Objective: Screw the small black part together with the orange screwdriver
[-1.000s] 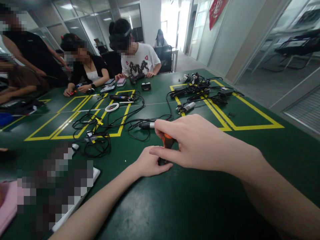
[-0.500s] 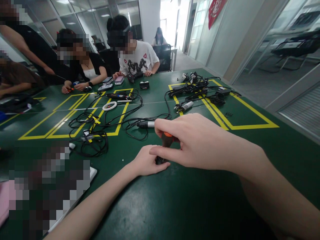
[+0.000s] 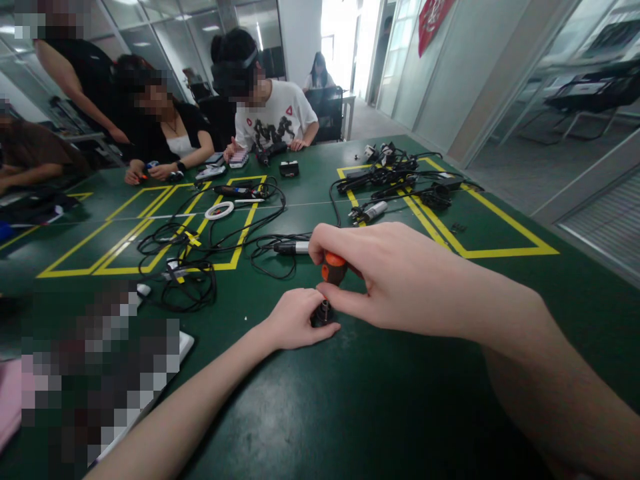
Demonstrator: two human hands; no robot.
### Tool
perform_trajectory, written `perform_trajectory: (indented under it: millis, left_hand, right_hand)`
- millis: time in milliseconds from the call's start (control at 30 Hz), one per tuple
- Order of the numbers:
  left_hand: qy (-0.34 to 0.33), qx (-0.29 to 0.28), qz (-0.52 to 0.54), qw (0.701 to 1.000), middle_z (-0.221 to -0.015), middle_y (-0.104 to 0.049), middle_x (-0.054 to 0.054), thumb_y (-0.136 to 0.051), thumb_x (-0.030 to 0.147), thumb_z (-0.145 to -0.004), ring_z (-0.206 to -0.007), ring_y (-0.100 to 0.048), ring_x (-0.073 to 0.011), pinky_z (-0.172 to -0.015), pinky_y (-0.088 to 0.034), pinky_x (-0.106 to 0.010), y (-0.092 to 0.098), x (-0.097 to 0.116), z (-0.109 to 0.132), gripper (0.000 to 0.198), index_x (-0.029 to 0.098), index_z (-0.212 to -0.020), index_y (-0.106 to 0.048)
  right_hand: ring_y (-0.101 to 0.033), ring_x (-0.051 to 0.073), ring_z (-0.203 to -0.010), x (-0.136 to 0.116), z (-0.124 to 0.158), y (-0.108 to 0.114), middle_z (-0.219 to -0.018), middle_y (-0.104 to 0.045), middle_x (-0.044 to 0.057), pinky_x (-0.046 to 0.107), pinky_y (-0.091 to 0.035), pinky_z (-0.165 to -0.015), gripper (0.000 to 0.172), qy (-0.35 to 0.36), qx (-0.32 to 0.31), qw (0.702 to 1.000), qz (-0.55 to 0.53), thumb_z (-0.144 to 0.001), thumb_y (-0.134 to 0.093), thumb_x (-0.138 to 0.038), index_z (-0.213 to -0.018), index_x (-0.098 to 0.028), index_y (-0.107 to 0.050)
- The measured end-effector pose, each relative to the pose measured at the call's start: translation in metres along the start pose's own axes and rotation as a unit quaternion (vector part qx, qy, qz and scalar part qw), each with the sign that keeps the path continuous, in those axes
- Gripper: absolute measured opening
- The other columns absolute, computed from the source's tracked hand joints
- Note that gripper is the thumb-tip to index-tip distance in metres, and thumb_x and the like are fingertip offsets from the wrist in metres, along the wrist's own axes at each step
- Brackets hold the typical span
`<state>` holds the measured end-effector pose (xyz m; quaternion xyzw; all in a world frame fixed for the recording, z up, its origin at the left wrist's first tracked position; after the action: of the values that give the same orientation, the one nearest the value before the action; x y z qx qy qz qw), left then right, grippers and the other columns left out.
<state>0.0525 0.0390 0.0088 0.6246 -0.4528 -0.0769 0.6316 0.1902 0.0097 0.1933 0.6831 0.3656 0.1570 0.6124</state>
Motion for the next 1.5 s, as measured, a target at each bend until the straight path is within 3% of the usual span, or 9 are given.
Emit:
perform_trajectory:
  millis: [133, 333, 467, 633, 833, 1033, 1167, 1333, 1500]
  left_hand:
    - [-0.006, -0.011, 0.007, 1.0, -0.093, -0.079, -0.006, -0.074, 0.048, -0.093, -0.089, -0.075, -0.0256, -0.085, -0.06, -0.035, 0.0, 0.002, 0.0, 0.028, 0.021, -0.098, -0.072]
    - [-0.002, 0.002, -0.004, 1.0, -0.088, -0.077, -0.005, -0.074, 0.045, -0.093, -0.082, -0.074, -0.0246, -0.079, -0.058, -0.034, 0.002, 0.004, 0.0, 0.025, 0.02, -0.097, -0.071]
    - [-0.005, 0.003, -0.011, 1.0, -0.096, -0.078, -0.006, -0.073, 0.047, -0.093, -0.092, -0.075, -0.0271, -0.085, -0.059, -0.036, 0.003, 0.004, 0.0, 0.027, 0.021, -0.099, -0.071]
    - [-0.004, -0.003, -0.012, 1.0, -0.087, -0.076, -0.004, -0.075, 0.047, -0.092, -0.081, -0.073, -0.0238, -0.076, -0.056, -0.032, 0.002, 0.003, -0.001, 0.026, 0.022, -0.093, -0.069]
    - [-0.016, 0.002, -0.013, 1.0, -0.087, -0.076, -0.004, -0.077, 0.046, -0.091, -0.079, -0.072, -0.023, -0.073, -0.053, -0.031, 0.001, 0.003, -0.002, 0.027, 0.021, -0.095, -0.069]
    - [-0.012, -0.003, -0.017, 1.0, -0.089, -0.076, -0.005, -0.075, 0.048, -0.093, -0.084, -0.074, -0.0245, -0.078, -0.056, -0.032, -0.001, 0.001, -0.001, 0.028, 0.02, -0.097, -0.07]
    - [-0.003, 0.005, -0.002, 1.0, -0.094, -0.077, -0.006, -0.075, 0.05, -0.093, -0.093, -0.075, -0.0273, -0.087, -0.06, -0.037, -0.001, 0.0, 0.0, 0.031, 0.02, -0.102, -0.071]
    - [0.008, -0.005, 0.004, 1.0, -0.099, -0.079, -0.006, -0.071, 0.048, -0.097, -0.101, -0.075, -0.0274, -0.095, -0.061, -0.038, -0.001, -0.001, 0.003, 0.029, 0.02, -0.104, -0.072]
    - [-0.008, 0.005, -0.013, 1.0, -0.098, -0.078, -0.006, -0.074, 0.048, -0.095, -0.095, -0.075, -0.0269, -0.089, -0.061, -0.036, -0.003, -0.001, 0.003, 0.03, 0.019, -0.104, -0.074]
  right_hand:
    - [-0.06, 0.019, -0.077, 0.003, 0.003, 0.002, -0.092, -0.072, 0.003, 0.029, -0.034, -0.068, 0.012, 0.032, 0.021, 0.999, -0.024, -0.092, -0.068, -0.018, -0.103, -0.02, -0.065]
    - [-0.068, 0.021, -0.104, 0.002, 0.009, 0.005, -0.125, -0.07, 0.01, 0.032, -0.048, -0.088, 0.026, 0.086, 0.01, 0.991, -0.098, -0.103, -0.059, -0.017, -0.125, -0.02, -0.074]
    - [-0.066, 0.022, -0.104, -0.001, 0.009, 0.011, -0.119, -0.067, 0.011, 0.035, -0.05, -0.089, 0.032, 0.109, 0.041, 0.99, -0.082, -0.11, -0.052, -0.026, -0.128, -0.021, -0.079]
    - [-0.068, 0.022, -0.11, -0.001, 0.012, 0.016, -0.123, -0.072, 0.012, 0.035, -0.053, -0.093, 0.037, 0.118, 0.065, 0.987, -0.089, -0.108, -0.053, -0.017, -0.137, -0.017, -0.075]
    - [-0.073, 0.021, -0.11, -0.001, 0.014, 0.019, -0.122, -0.079, 0.01, 0.033, -0.054, -0.1, 0.035, 0.131, 0.072, 0.985, -0.083, -0.104, -0.05, -0.009, -0.107, -0.017, -0.084]
    - [-0.073, 0.019, -0.109, -0.002, 0.014, 0.018, -0.115, -0.081, 0.007, 0.032, -0.052, -0.096, 0.032, 0.151, 0.108, 0.976, -0.111, -0.1, -0.053, -0.006, -0.115, -0.014, -0.08]
    - [-0.068, 0.015, -0.094, -0.006, 0.01, 0.014, -0.099, -0.077, 0.005, 0.028, -0.049, -0.087, 0.026, 0.167, 0.107, 0.963, -0.181, -0.094, -0.052, -0.002, -0.097, -0.012, -0.076]
    - [-0.057, 0.008, -0.076, -0.012, -0.006, -0.001, -0.078, -0.063, -0.001, 0.02, -0.046, -0.076, 0.027, 0.154, 0.07, 0.909, -0.381, -0.085, -0.044, 0.002, -0.073, -0.015, -0.062]
    - [-0.045, 0.008, -0.059, -0.013, -0.02, -0.027, -0.066, -0.053, -0.003, 0.021, -0.039, -0.056, 0.02, 0.11, 0.009, 0.771, -0.628, -0.08, -0.045, -0.007, -0.067, -0.017, -0.056]
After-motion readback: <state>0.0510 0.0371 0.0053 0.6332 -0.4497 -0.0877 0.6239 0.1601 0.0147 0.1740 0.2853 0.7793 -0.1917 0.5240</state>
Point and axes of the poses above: each hand's wrist, its own z-axis away from the middle knuckle, its own y-axis out of the back of the hand, x = y × z, the point moved 5 cm from there along -z, towards the middle knuckle
